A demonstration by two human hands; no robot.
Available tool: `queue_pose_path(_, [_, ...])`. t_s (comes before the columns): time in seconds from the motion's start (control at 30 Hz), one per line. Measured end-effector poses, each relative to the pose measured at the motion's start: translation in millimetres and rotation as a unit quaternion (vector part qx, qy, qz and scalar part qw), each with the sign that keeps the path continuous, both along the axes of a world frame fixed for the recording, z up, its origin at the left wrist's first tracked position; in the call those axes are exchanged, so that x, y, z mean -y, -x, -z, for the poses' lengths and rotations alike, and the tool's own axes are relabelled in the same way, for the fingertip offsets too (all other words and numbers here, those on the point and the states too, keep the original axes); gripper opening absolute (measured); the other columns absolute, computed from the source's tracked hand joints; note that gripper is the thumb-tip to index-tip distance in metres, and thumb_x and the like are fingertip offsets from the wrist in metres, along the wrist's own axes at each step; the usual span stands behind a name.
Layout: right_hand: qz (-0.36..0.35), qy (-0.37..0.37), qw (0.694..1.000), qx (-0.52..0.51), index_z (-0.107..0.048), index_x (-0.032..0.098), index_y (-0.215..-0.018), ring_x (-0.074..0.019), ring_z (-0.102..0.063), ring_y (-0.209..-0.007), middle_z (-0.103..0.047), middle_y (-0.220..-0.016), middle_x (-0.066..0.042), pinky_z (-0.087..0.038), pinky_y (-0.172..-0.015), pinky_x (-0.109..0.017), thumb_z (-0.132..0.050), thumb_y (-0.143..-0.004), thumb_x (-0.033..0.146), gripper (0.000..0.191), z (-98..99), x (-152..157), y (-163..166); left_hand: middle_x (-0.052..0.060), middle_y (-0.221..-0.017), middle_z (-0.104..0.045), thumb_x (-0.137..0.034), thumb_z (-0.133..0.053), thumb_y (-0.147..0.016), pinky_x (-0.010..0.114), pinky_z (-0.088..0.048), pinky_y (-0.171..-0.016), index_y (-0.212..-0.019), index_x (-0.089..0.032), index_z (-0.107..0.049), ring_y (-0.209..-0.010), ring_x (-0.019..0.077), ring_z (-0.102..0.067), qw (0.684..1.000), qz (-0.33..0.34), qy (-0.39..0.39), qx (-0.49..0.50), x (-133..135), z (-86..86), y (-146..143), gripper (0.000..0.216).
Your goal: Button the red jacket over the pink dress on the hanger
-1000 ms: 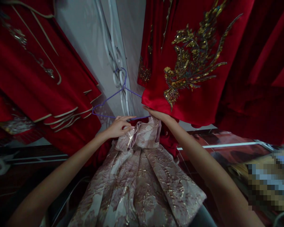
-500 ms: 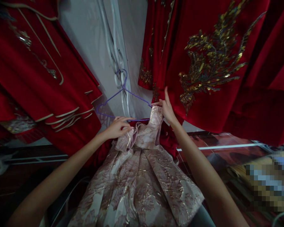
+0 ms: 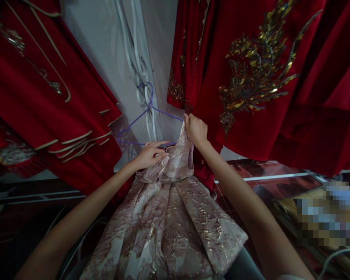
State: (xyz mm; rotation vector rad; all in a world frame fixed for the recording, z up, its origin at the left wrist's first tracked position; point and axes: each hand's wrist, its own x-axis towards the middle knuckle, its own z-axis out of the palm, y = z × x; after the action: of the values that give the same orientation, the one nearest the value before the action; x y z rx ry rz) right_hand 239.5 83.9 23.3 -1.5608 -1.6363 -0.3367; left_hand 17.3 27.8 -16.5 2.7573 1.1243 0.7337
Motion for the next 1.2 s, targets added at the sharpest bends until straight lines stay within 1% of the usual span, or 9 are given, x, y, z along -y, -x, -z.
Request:
queue_pose_path(0.17, [-0.094,-0.037,0.993,-0.061,-0.056,0.02,-0.069,-0.0157,-0.05,-0.056,-0.06,-0.062,-0.005,-0.027,-0.054,-0.026,-0.027,-0.092,0.059,0.054,8.1,-13,-4,0.007,-0.114,-0.063,-0.037,-0.038,-0.093,0.033,-0.04,-0.093,-0.085,-0.019,-0.068,-0.107,0.0168,-0.057,0.98,-0.071,-0.037,0.184,-7,-0.8,3,0.035])
queue_pose_path(0.3, [-0.149,-0.056,0.985,-0.067,-0.054,0.02,-0.066,-0.0153,-0.052,-0.062,-0.061,-0.067,-0.003,-0.032,-0.06,-0.025,-0.037,-0.088,0.061,0.05,12.2,-12,-9,0.007,-0.091,-0.061,-0.041,-0.037,-0.093,0.027,-0.041,-0.082,-0.082,-0.016,-0.063,-0.09,0.0156,-0.056,0.873,-0.315,-0.173,0.329,-13,6.3,51,0.038])
queue_pose_path(0.4, [-0.169,-0.052,0.982,-0.073,-0.053,0.019,-0.064,-0.0148,-0.05,-0.061,-0.059,-0.065,-0.003,-0.032,-0.059,-0.025,-0.039,-0.087,0.06,0.049,11.3,-12,-11,0.003,-0.07,-0.055,-0.042,-0.031,-0.093,0.024,-0.038,-0.066,-0.075,-0.014,-0.059,-0.066,0.0121,-0.048,0.816,-0.438,-0.162,0.342,-13,18.5,101,0.044])
queue_pose_path(0.47, [-0.171,-0.054,0.981,-0.078,-0.053,0.019,-0.064,-0.0142,-0.049,-0.06,-0.057,-0.064,-0.002,-0.03,-0.057,-0.025,-0.039,-0.088,0.059,0.048,10.5,-12,-12,0.001,-0.064,-0.052,-0.044,-0.031,-0.092,0.024,-0.034,-0.061,-0.073,-0.014,-0.058,-0.061,0.011,-0.043,0.807,-0.465,-0.143,0.335,-11,28.2,128,0.045])
queue_pose_path(0.67, [-0.174,-0.041,0.98,-0.086,-0.053,0.019,-0.062,-0.0127,-0.045,-0.055,-0.054,-0.06,-0.002,-0.027,-0.054,-0.025,-0.041,-0.087,0.059,0.048,8.1,-10,-13,-0.002,-0.056,-0.047,-0.048,-0.036,-0.088,0.022,-0.031,-0.056,-0.064,-0.016,-0.052,-0.057,0.0106,-0.04,0.813,-0.465,-0.085,0.34,-6,46.8,157,0.043])
queue_pose_path(0.83, [-0.168,-0.038,0.982,-0.078,-0.054,0.019,-0.063,-0.013,-0.045,-0.055,-0.055,-0.062,-0.002,-0.027,-0.053,-0.025,-0.042,-0.086,0.058,0.047,4.5,-9,-15,-0.002,-0.062,-0.05,-0.048,-0.033,-0.089,0.021,-0.036,-0.059,-0.071,-0.015,-0.055,-0.063,0.0113,-0.045,0.82,-0.441,-0.092,0.353,-11,41.0,158,0.043])
queue_pose_path(1.03, [-0.187,-0.041,0.98,-0.055,-0.051,0.019,-0.062,-0.0142,-0.046,-0.057,-0.053,-0.06,-0.002,-0.028,-0.055,-0.026,-0.04,-0.087,0.058,0.048,2.1,-5,-15,0.0,-0.069,-0.053,-0.048,-0.04,-0.088,0.026,-0.04,-0.066,-0.077,-0.014,-0.061,-0.068,0.0128,-0.049,0.872,-0.31,-0.089,0.368,-29,-1.8,142,0.041])
queue_pose_path(1.13, [-0.175,-0.048,0.982,-0.043,-0.043,0.02,-0.059,-0.0146,-0.045,-0.057,-0.05,-0.057,-0.002,-0.029,-0.057,-0.027,-0.032,-0.091,0.055,0.049,2.2,-3,-14,0.001,-0.073,-0.06,-0.058,-0.047,-0.082,0.031,-0.044,-0.069,-0.076,-0.019,-0.064,-0.075,0.019,-0.054,0.919,-0.237,-0.014,0.315,-33,-31.1,129,0.043])
queue_pose_path(1.2, [-0.176,-0.044,0.982,-0.045,-0.038,0.02,-0.059,-0.0144,-0.045,-0.058,-0.048,-0.057,-0.002,-0.029,-0.058,-0.027,-0.031,-0.092,0.054,0.049,1.8,-3,-14,0.003,-0.075,-0.063,-0.063,-0.051,-0.077,0.035,-0.045,-0.071,-0.078,-0.02,-0.067,-0.078,0.0228,-0.056,0.922,-0.205,0.065,0.321,-34,-41.5,131,0.046])
